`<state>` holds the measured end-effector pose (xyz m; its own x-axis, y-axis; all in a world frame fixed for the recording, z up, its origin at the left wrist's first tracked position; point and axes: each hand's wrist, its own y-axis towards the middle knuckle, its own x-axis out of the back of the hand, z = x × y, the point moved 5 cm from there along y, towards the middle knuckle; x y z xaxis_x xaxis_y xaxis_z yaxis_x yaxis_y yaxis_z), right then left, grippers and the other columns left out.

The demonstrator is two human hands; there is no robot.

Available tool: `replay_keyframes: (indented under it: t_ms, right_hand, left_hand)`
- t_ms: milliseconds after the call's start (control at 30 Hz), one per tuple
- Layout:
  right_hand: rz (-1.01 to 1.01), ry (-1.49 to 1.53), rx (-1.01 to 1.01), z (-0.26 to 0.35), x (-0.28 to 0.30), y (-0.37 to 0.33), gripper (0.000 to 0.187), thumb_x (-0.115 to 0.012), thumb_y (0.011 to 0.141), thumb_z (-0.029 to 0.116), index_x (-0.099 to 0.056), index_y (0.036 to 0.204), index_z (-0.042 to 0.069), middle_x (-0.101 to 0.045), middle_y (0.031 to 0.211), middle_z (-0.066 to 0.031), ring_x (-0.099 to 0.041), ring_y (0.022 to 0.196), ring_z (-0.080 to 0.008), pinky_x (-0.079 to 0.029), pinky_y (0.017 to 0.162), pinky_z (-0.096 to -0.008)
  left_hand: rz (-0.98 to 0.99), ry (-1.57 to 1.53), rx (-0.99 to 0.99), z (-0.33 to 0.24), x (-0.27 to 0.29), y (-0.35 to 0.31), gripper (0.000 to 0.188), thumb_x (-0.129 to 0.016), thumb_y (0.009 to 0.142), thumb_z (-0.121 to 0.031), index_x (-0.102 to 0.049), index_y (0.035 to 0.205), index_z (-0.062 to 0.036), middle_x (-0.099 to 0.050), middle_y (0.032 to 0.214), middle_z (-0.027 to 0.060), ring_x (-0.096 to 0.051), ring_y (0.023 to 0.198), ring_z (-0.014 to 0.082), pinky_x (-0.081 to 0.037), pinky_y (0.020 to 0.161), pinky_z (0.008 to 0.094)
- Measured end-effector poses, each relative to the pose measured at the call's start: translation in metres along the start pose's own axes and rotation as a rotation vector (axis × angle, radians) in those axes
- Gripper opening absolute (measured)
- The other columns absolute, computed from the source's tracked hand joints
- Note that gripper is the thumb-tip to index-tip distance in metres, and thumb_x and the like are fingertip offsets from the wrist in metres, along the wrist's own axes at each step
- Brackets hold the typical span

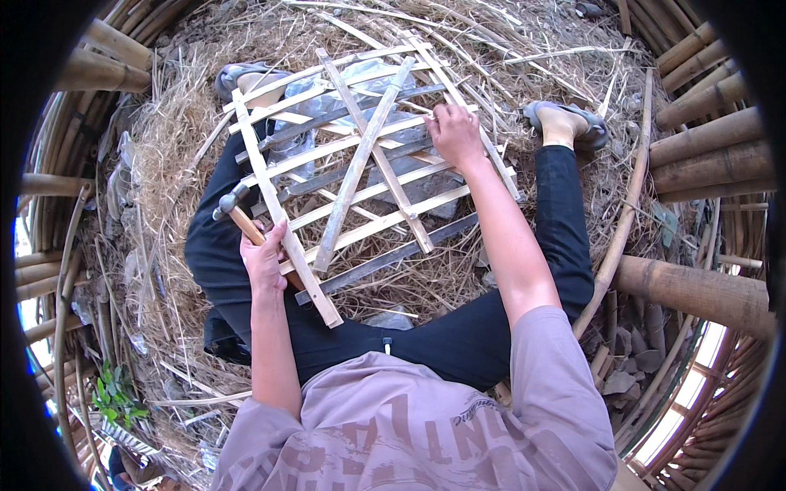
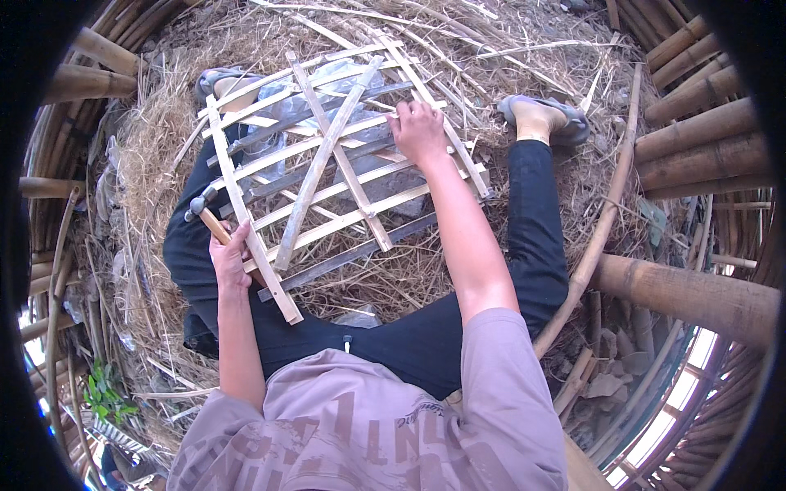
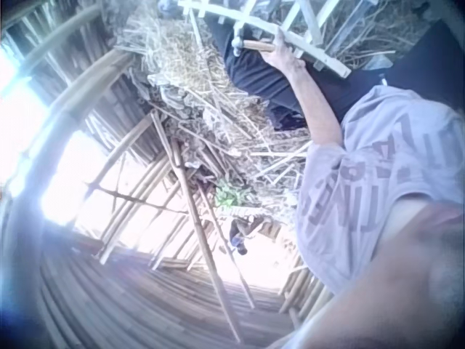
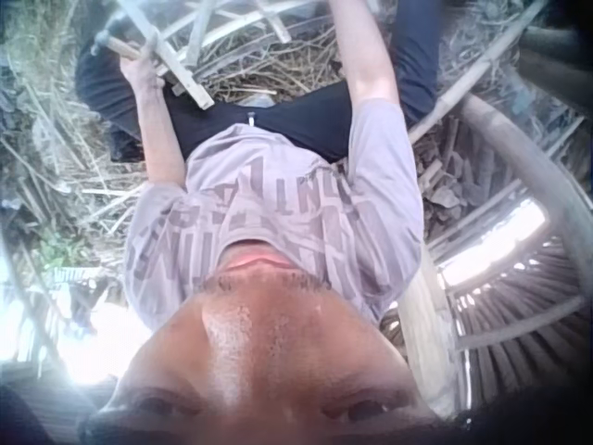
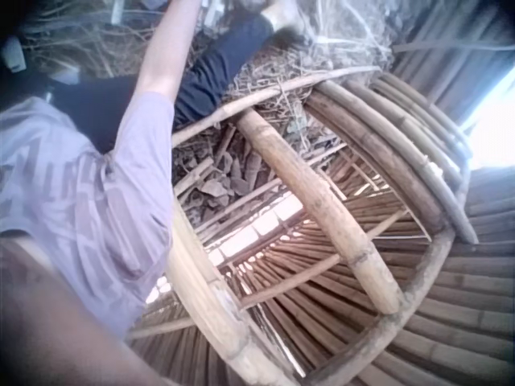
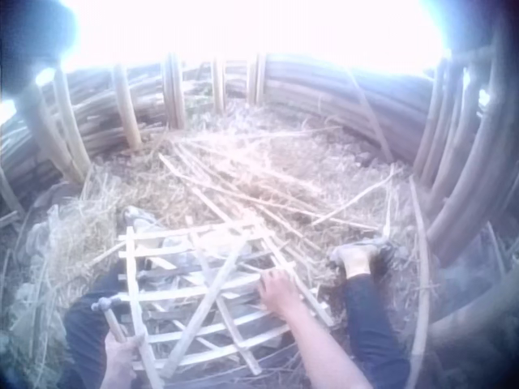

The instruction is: The person uses a hammer to secure bamboo strips together, forming a lattice structure. They position the hammer over specific intersection points and strike to drive fasteners, then lift and reposition the lattice frame.

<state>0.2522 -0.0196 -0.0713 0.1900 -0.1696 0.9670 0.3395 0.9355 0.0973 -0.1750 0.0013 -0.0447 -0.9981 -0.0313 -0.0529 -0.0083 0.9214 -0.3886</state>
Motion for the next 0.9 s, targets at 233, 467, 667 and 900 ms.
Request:
replay_keyframes:
  t_ms: [233,467,667,900]
  right_hand:
    - [0.112,-0.023,0.062,-0.009,-0.016,0.044,0.051,-0.040,0.104,0.052,-0.066,0.113,0.009,-0.069,0.114,-0.0160,-0.060,0.119,-0.0319,-0.034,0.107,-0.0604]
    - [0.263,0.041,-0.048,-0.004,-0.027,0.058,0.072,-0.028,0.105,0.058,-0.077,0.090,0.007,-0.074,0.100,-0.0182,-0.068,0.103,-0.0349,-0.030,0.107,-0.0645]
    - [0.058,-0.032,-0.114,-0.016,0.004,0.051,0.065,-0.036,0.104,0.057,-0.077,0.085,0.009,-0.074,0.085,-0.0145,-0.069,0.091,-0.0305,-0.034,0.102,-0.0523]
    - [-0.150,-0.092,-0.148,-0.058,0.030,0.028,0.062,-0.038,0.102,0.056,-0.077,0.087,0.010,-0.074,0.087,-0.0152,-0.068,0.094,-0.0307,-0.030,0.106,-0.0552]
  left_hand:
    - [-0.009,-0.045,0.049,0.003,0.000,0.000,0.042,-0.084,0.081,-0.006,-0.046,0.098,-0.0138,-0.057,0.071,-0.0042,-0.048,0.049,0.0027,-0.035,0.041,0.0172]
    - [0.043,-0.117,0.039,0.006,-0.001,0.001,0.040,-0.082,0.084,-0.005,-0.045,0.096,-0.0145,-0.054,0.069,-0.0052,-0.046,0.048,0.0018,-0.034,0.041,0.0174]
    - [0.055,-0.103,0.005,0.001,-0.013,0.004,0.040,-0.082,0.083,-0.005,-0.045,0.095,-0.0150,-0.053,0.067,-0.0059,-0.045,0.048,0.0022,-0.034,0.042,0.0178]
    - [0.161,-0.042,0.058,0.017,-0.044,0.020,0.040,-0.084,0.082,-0.008,-0.047,0.097,-0.0154,-0.056,0.073,-0.0055,-0.051,0.055,0.0028,-0.037,0.046,0.0174]
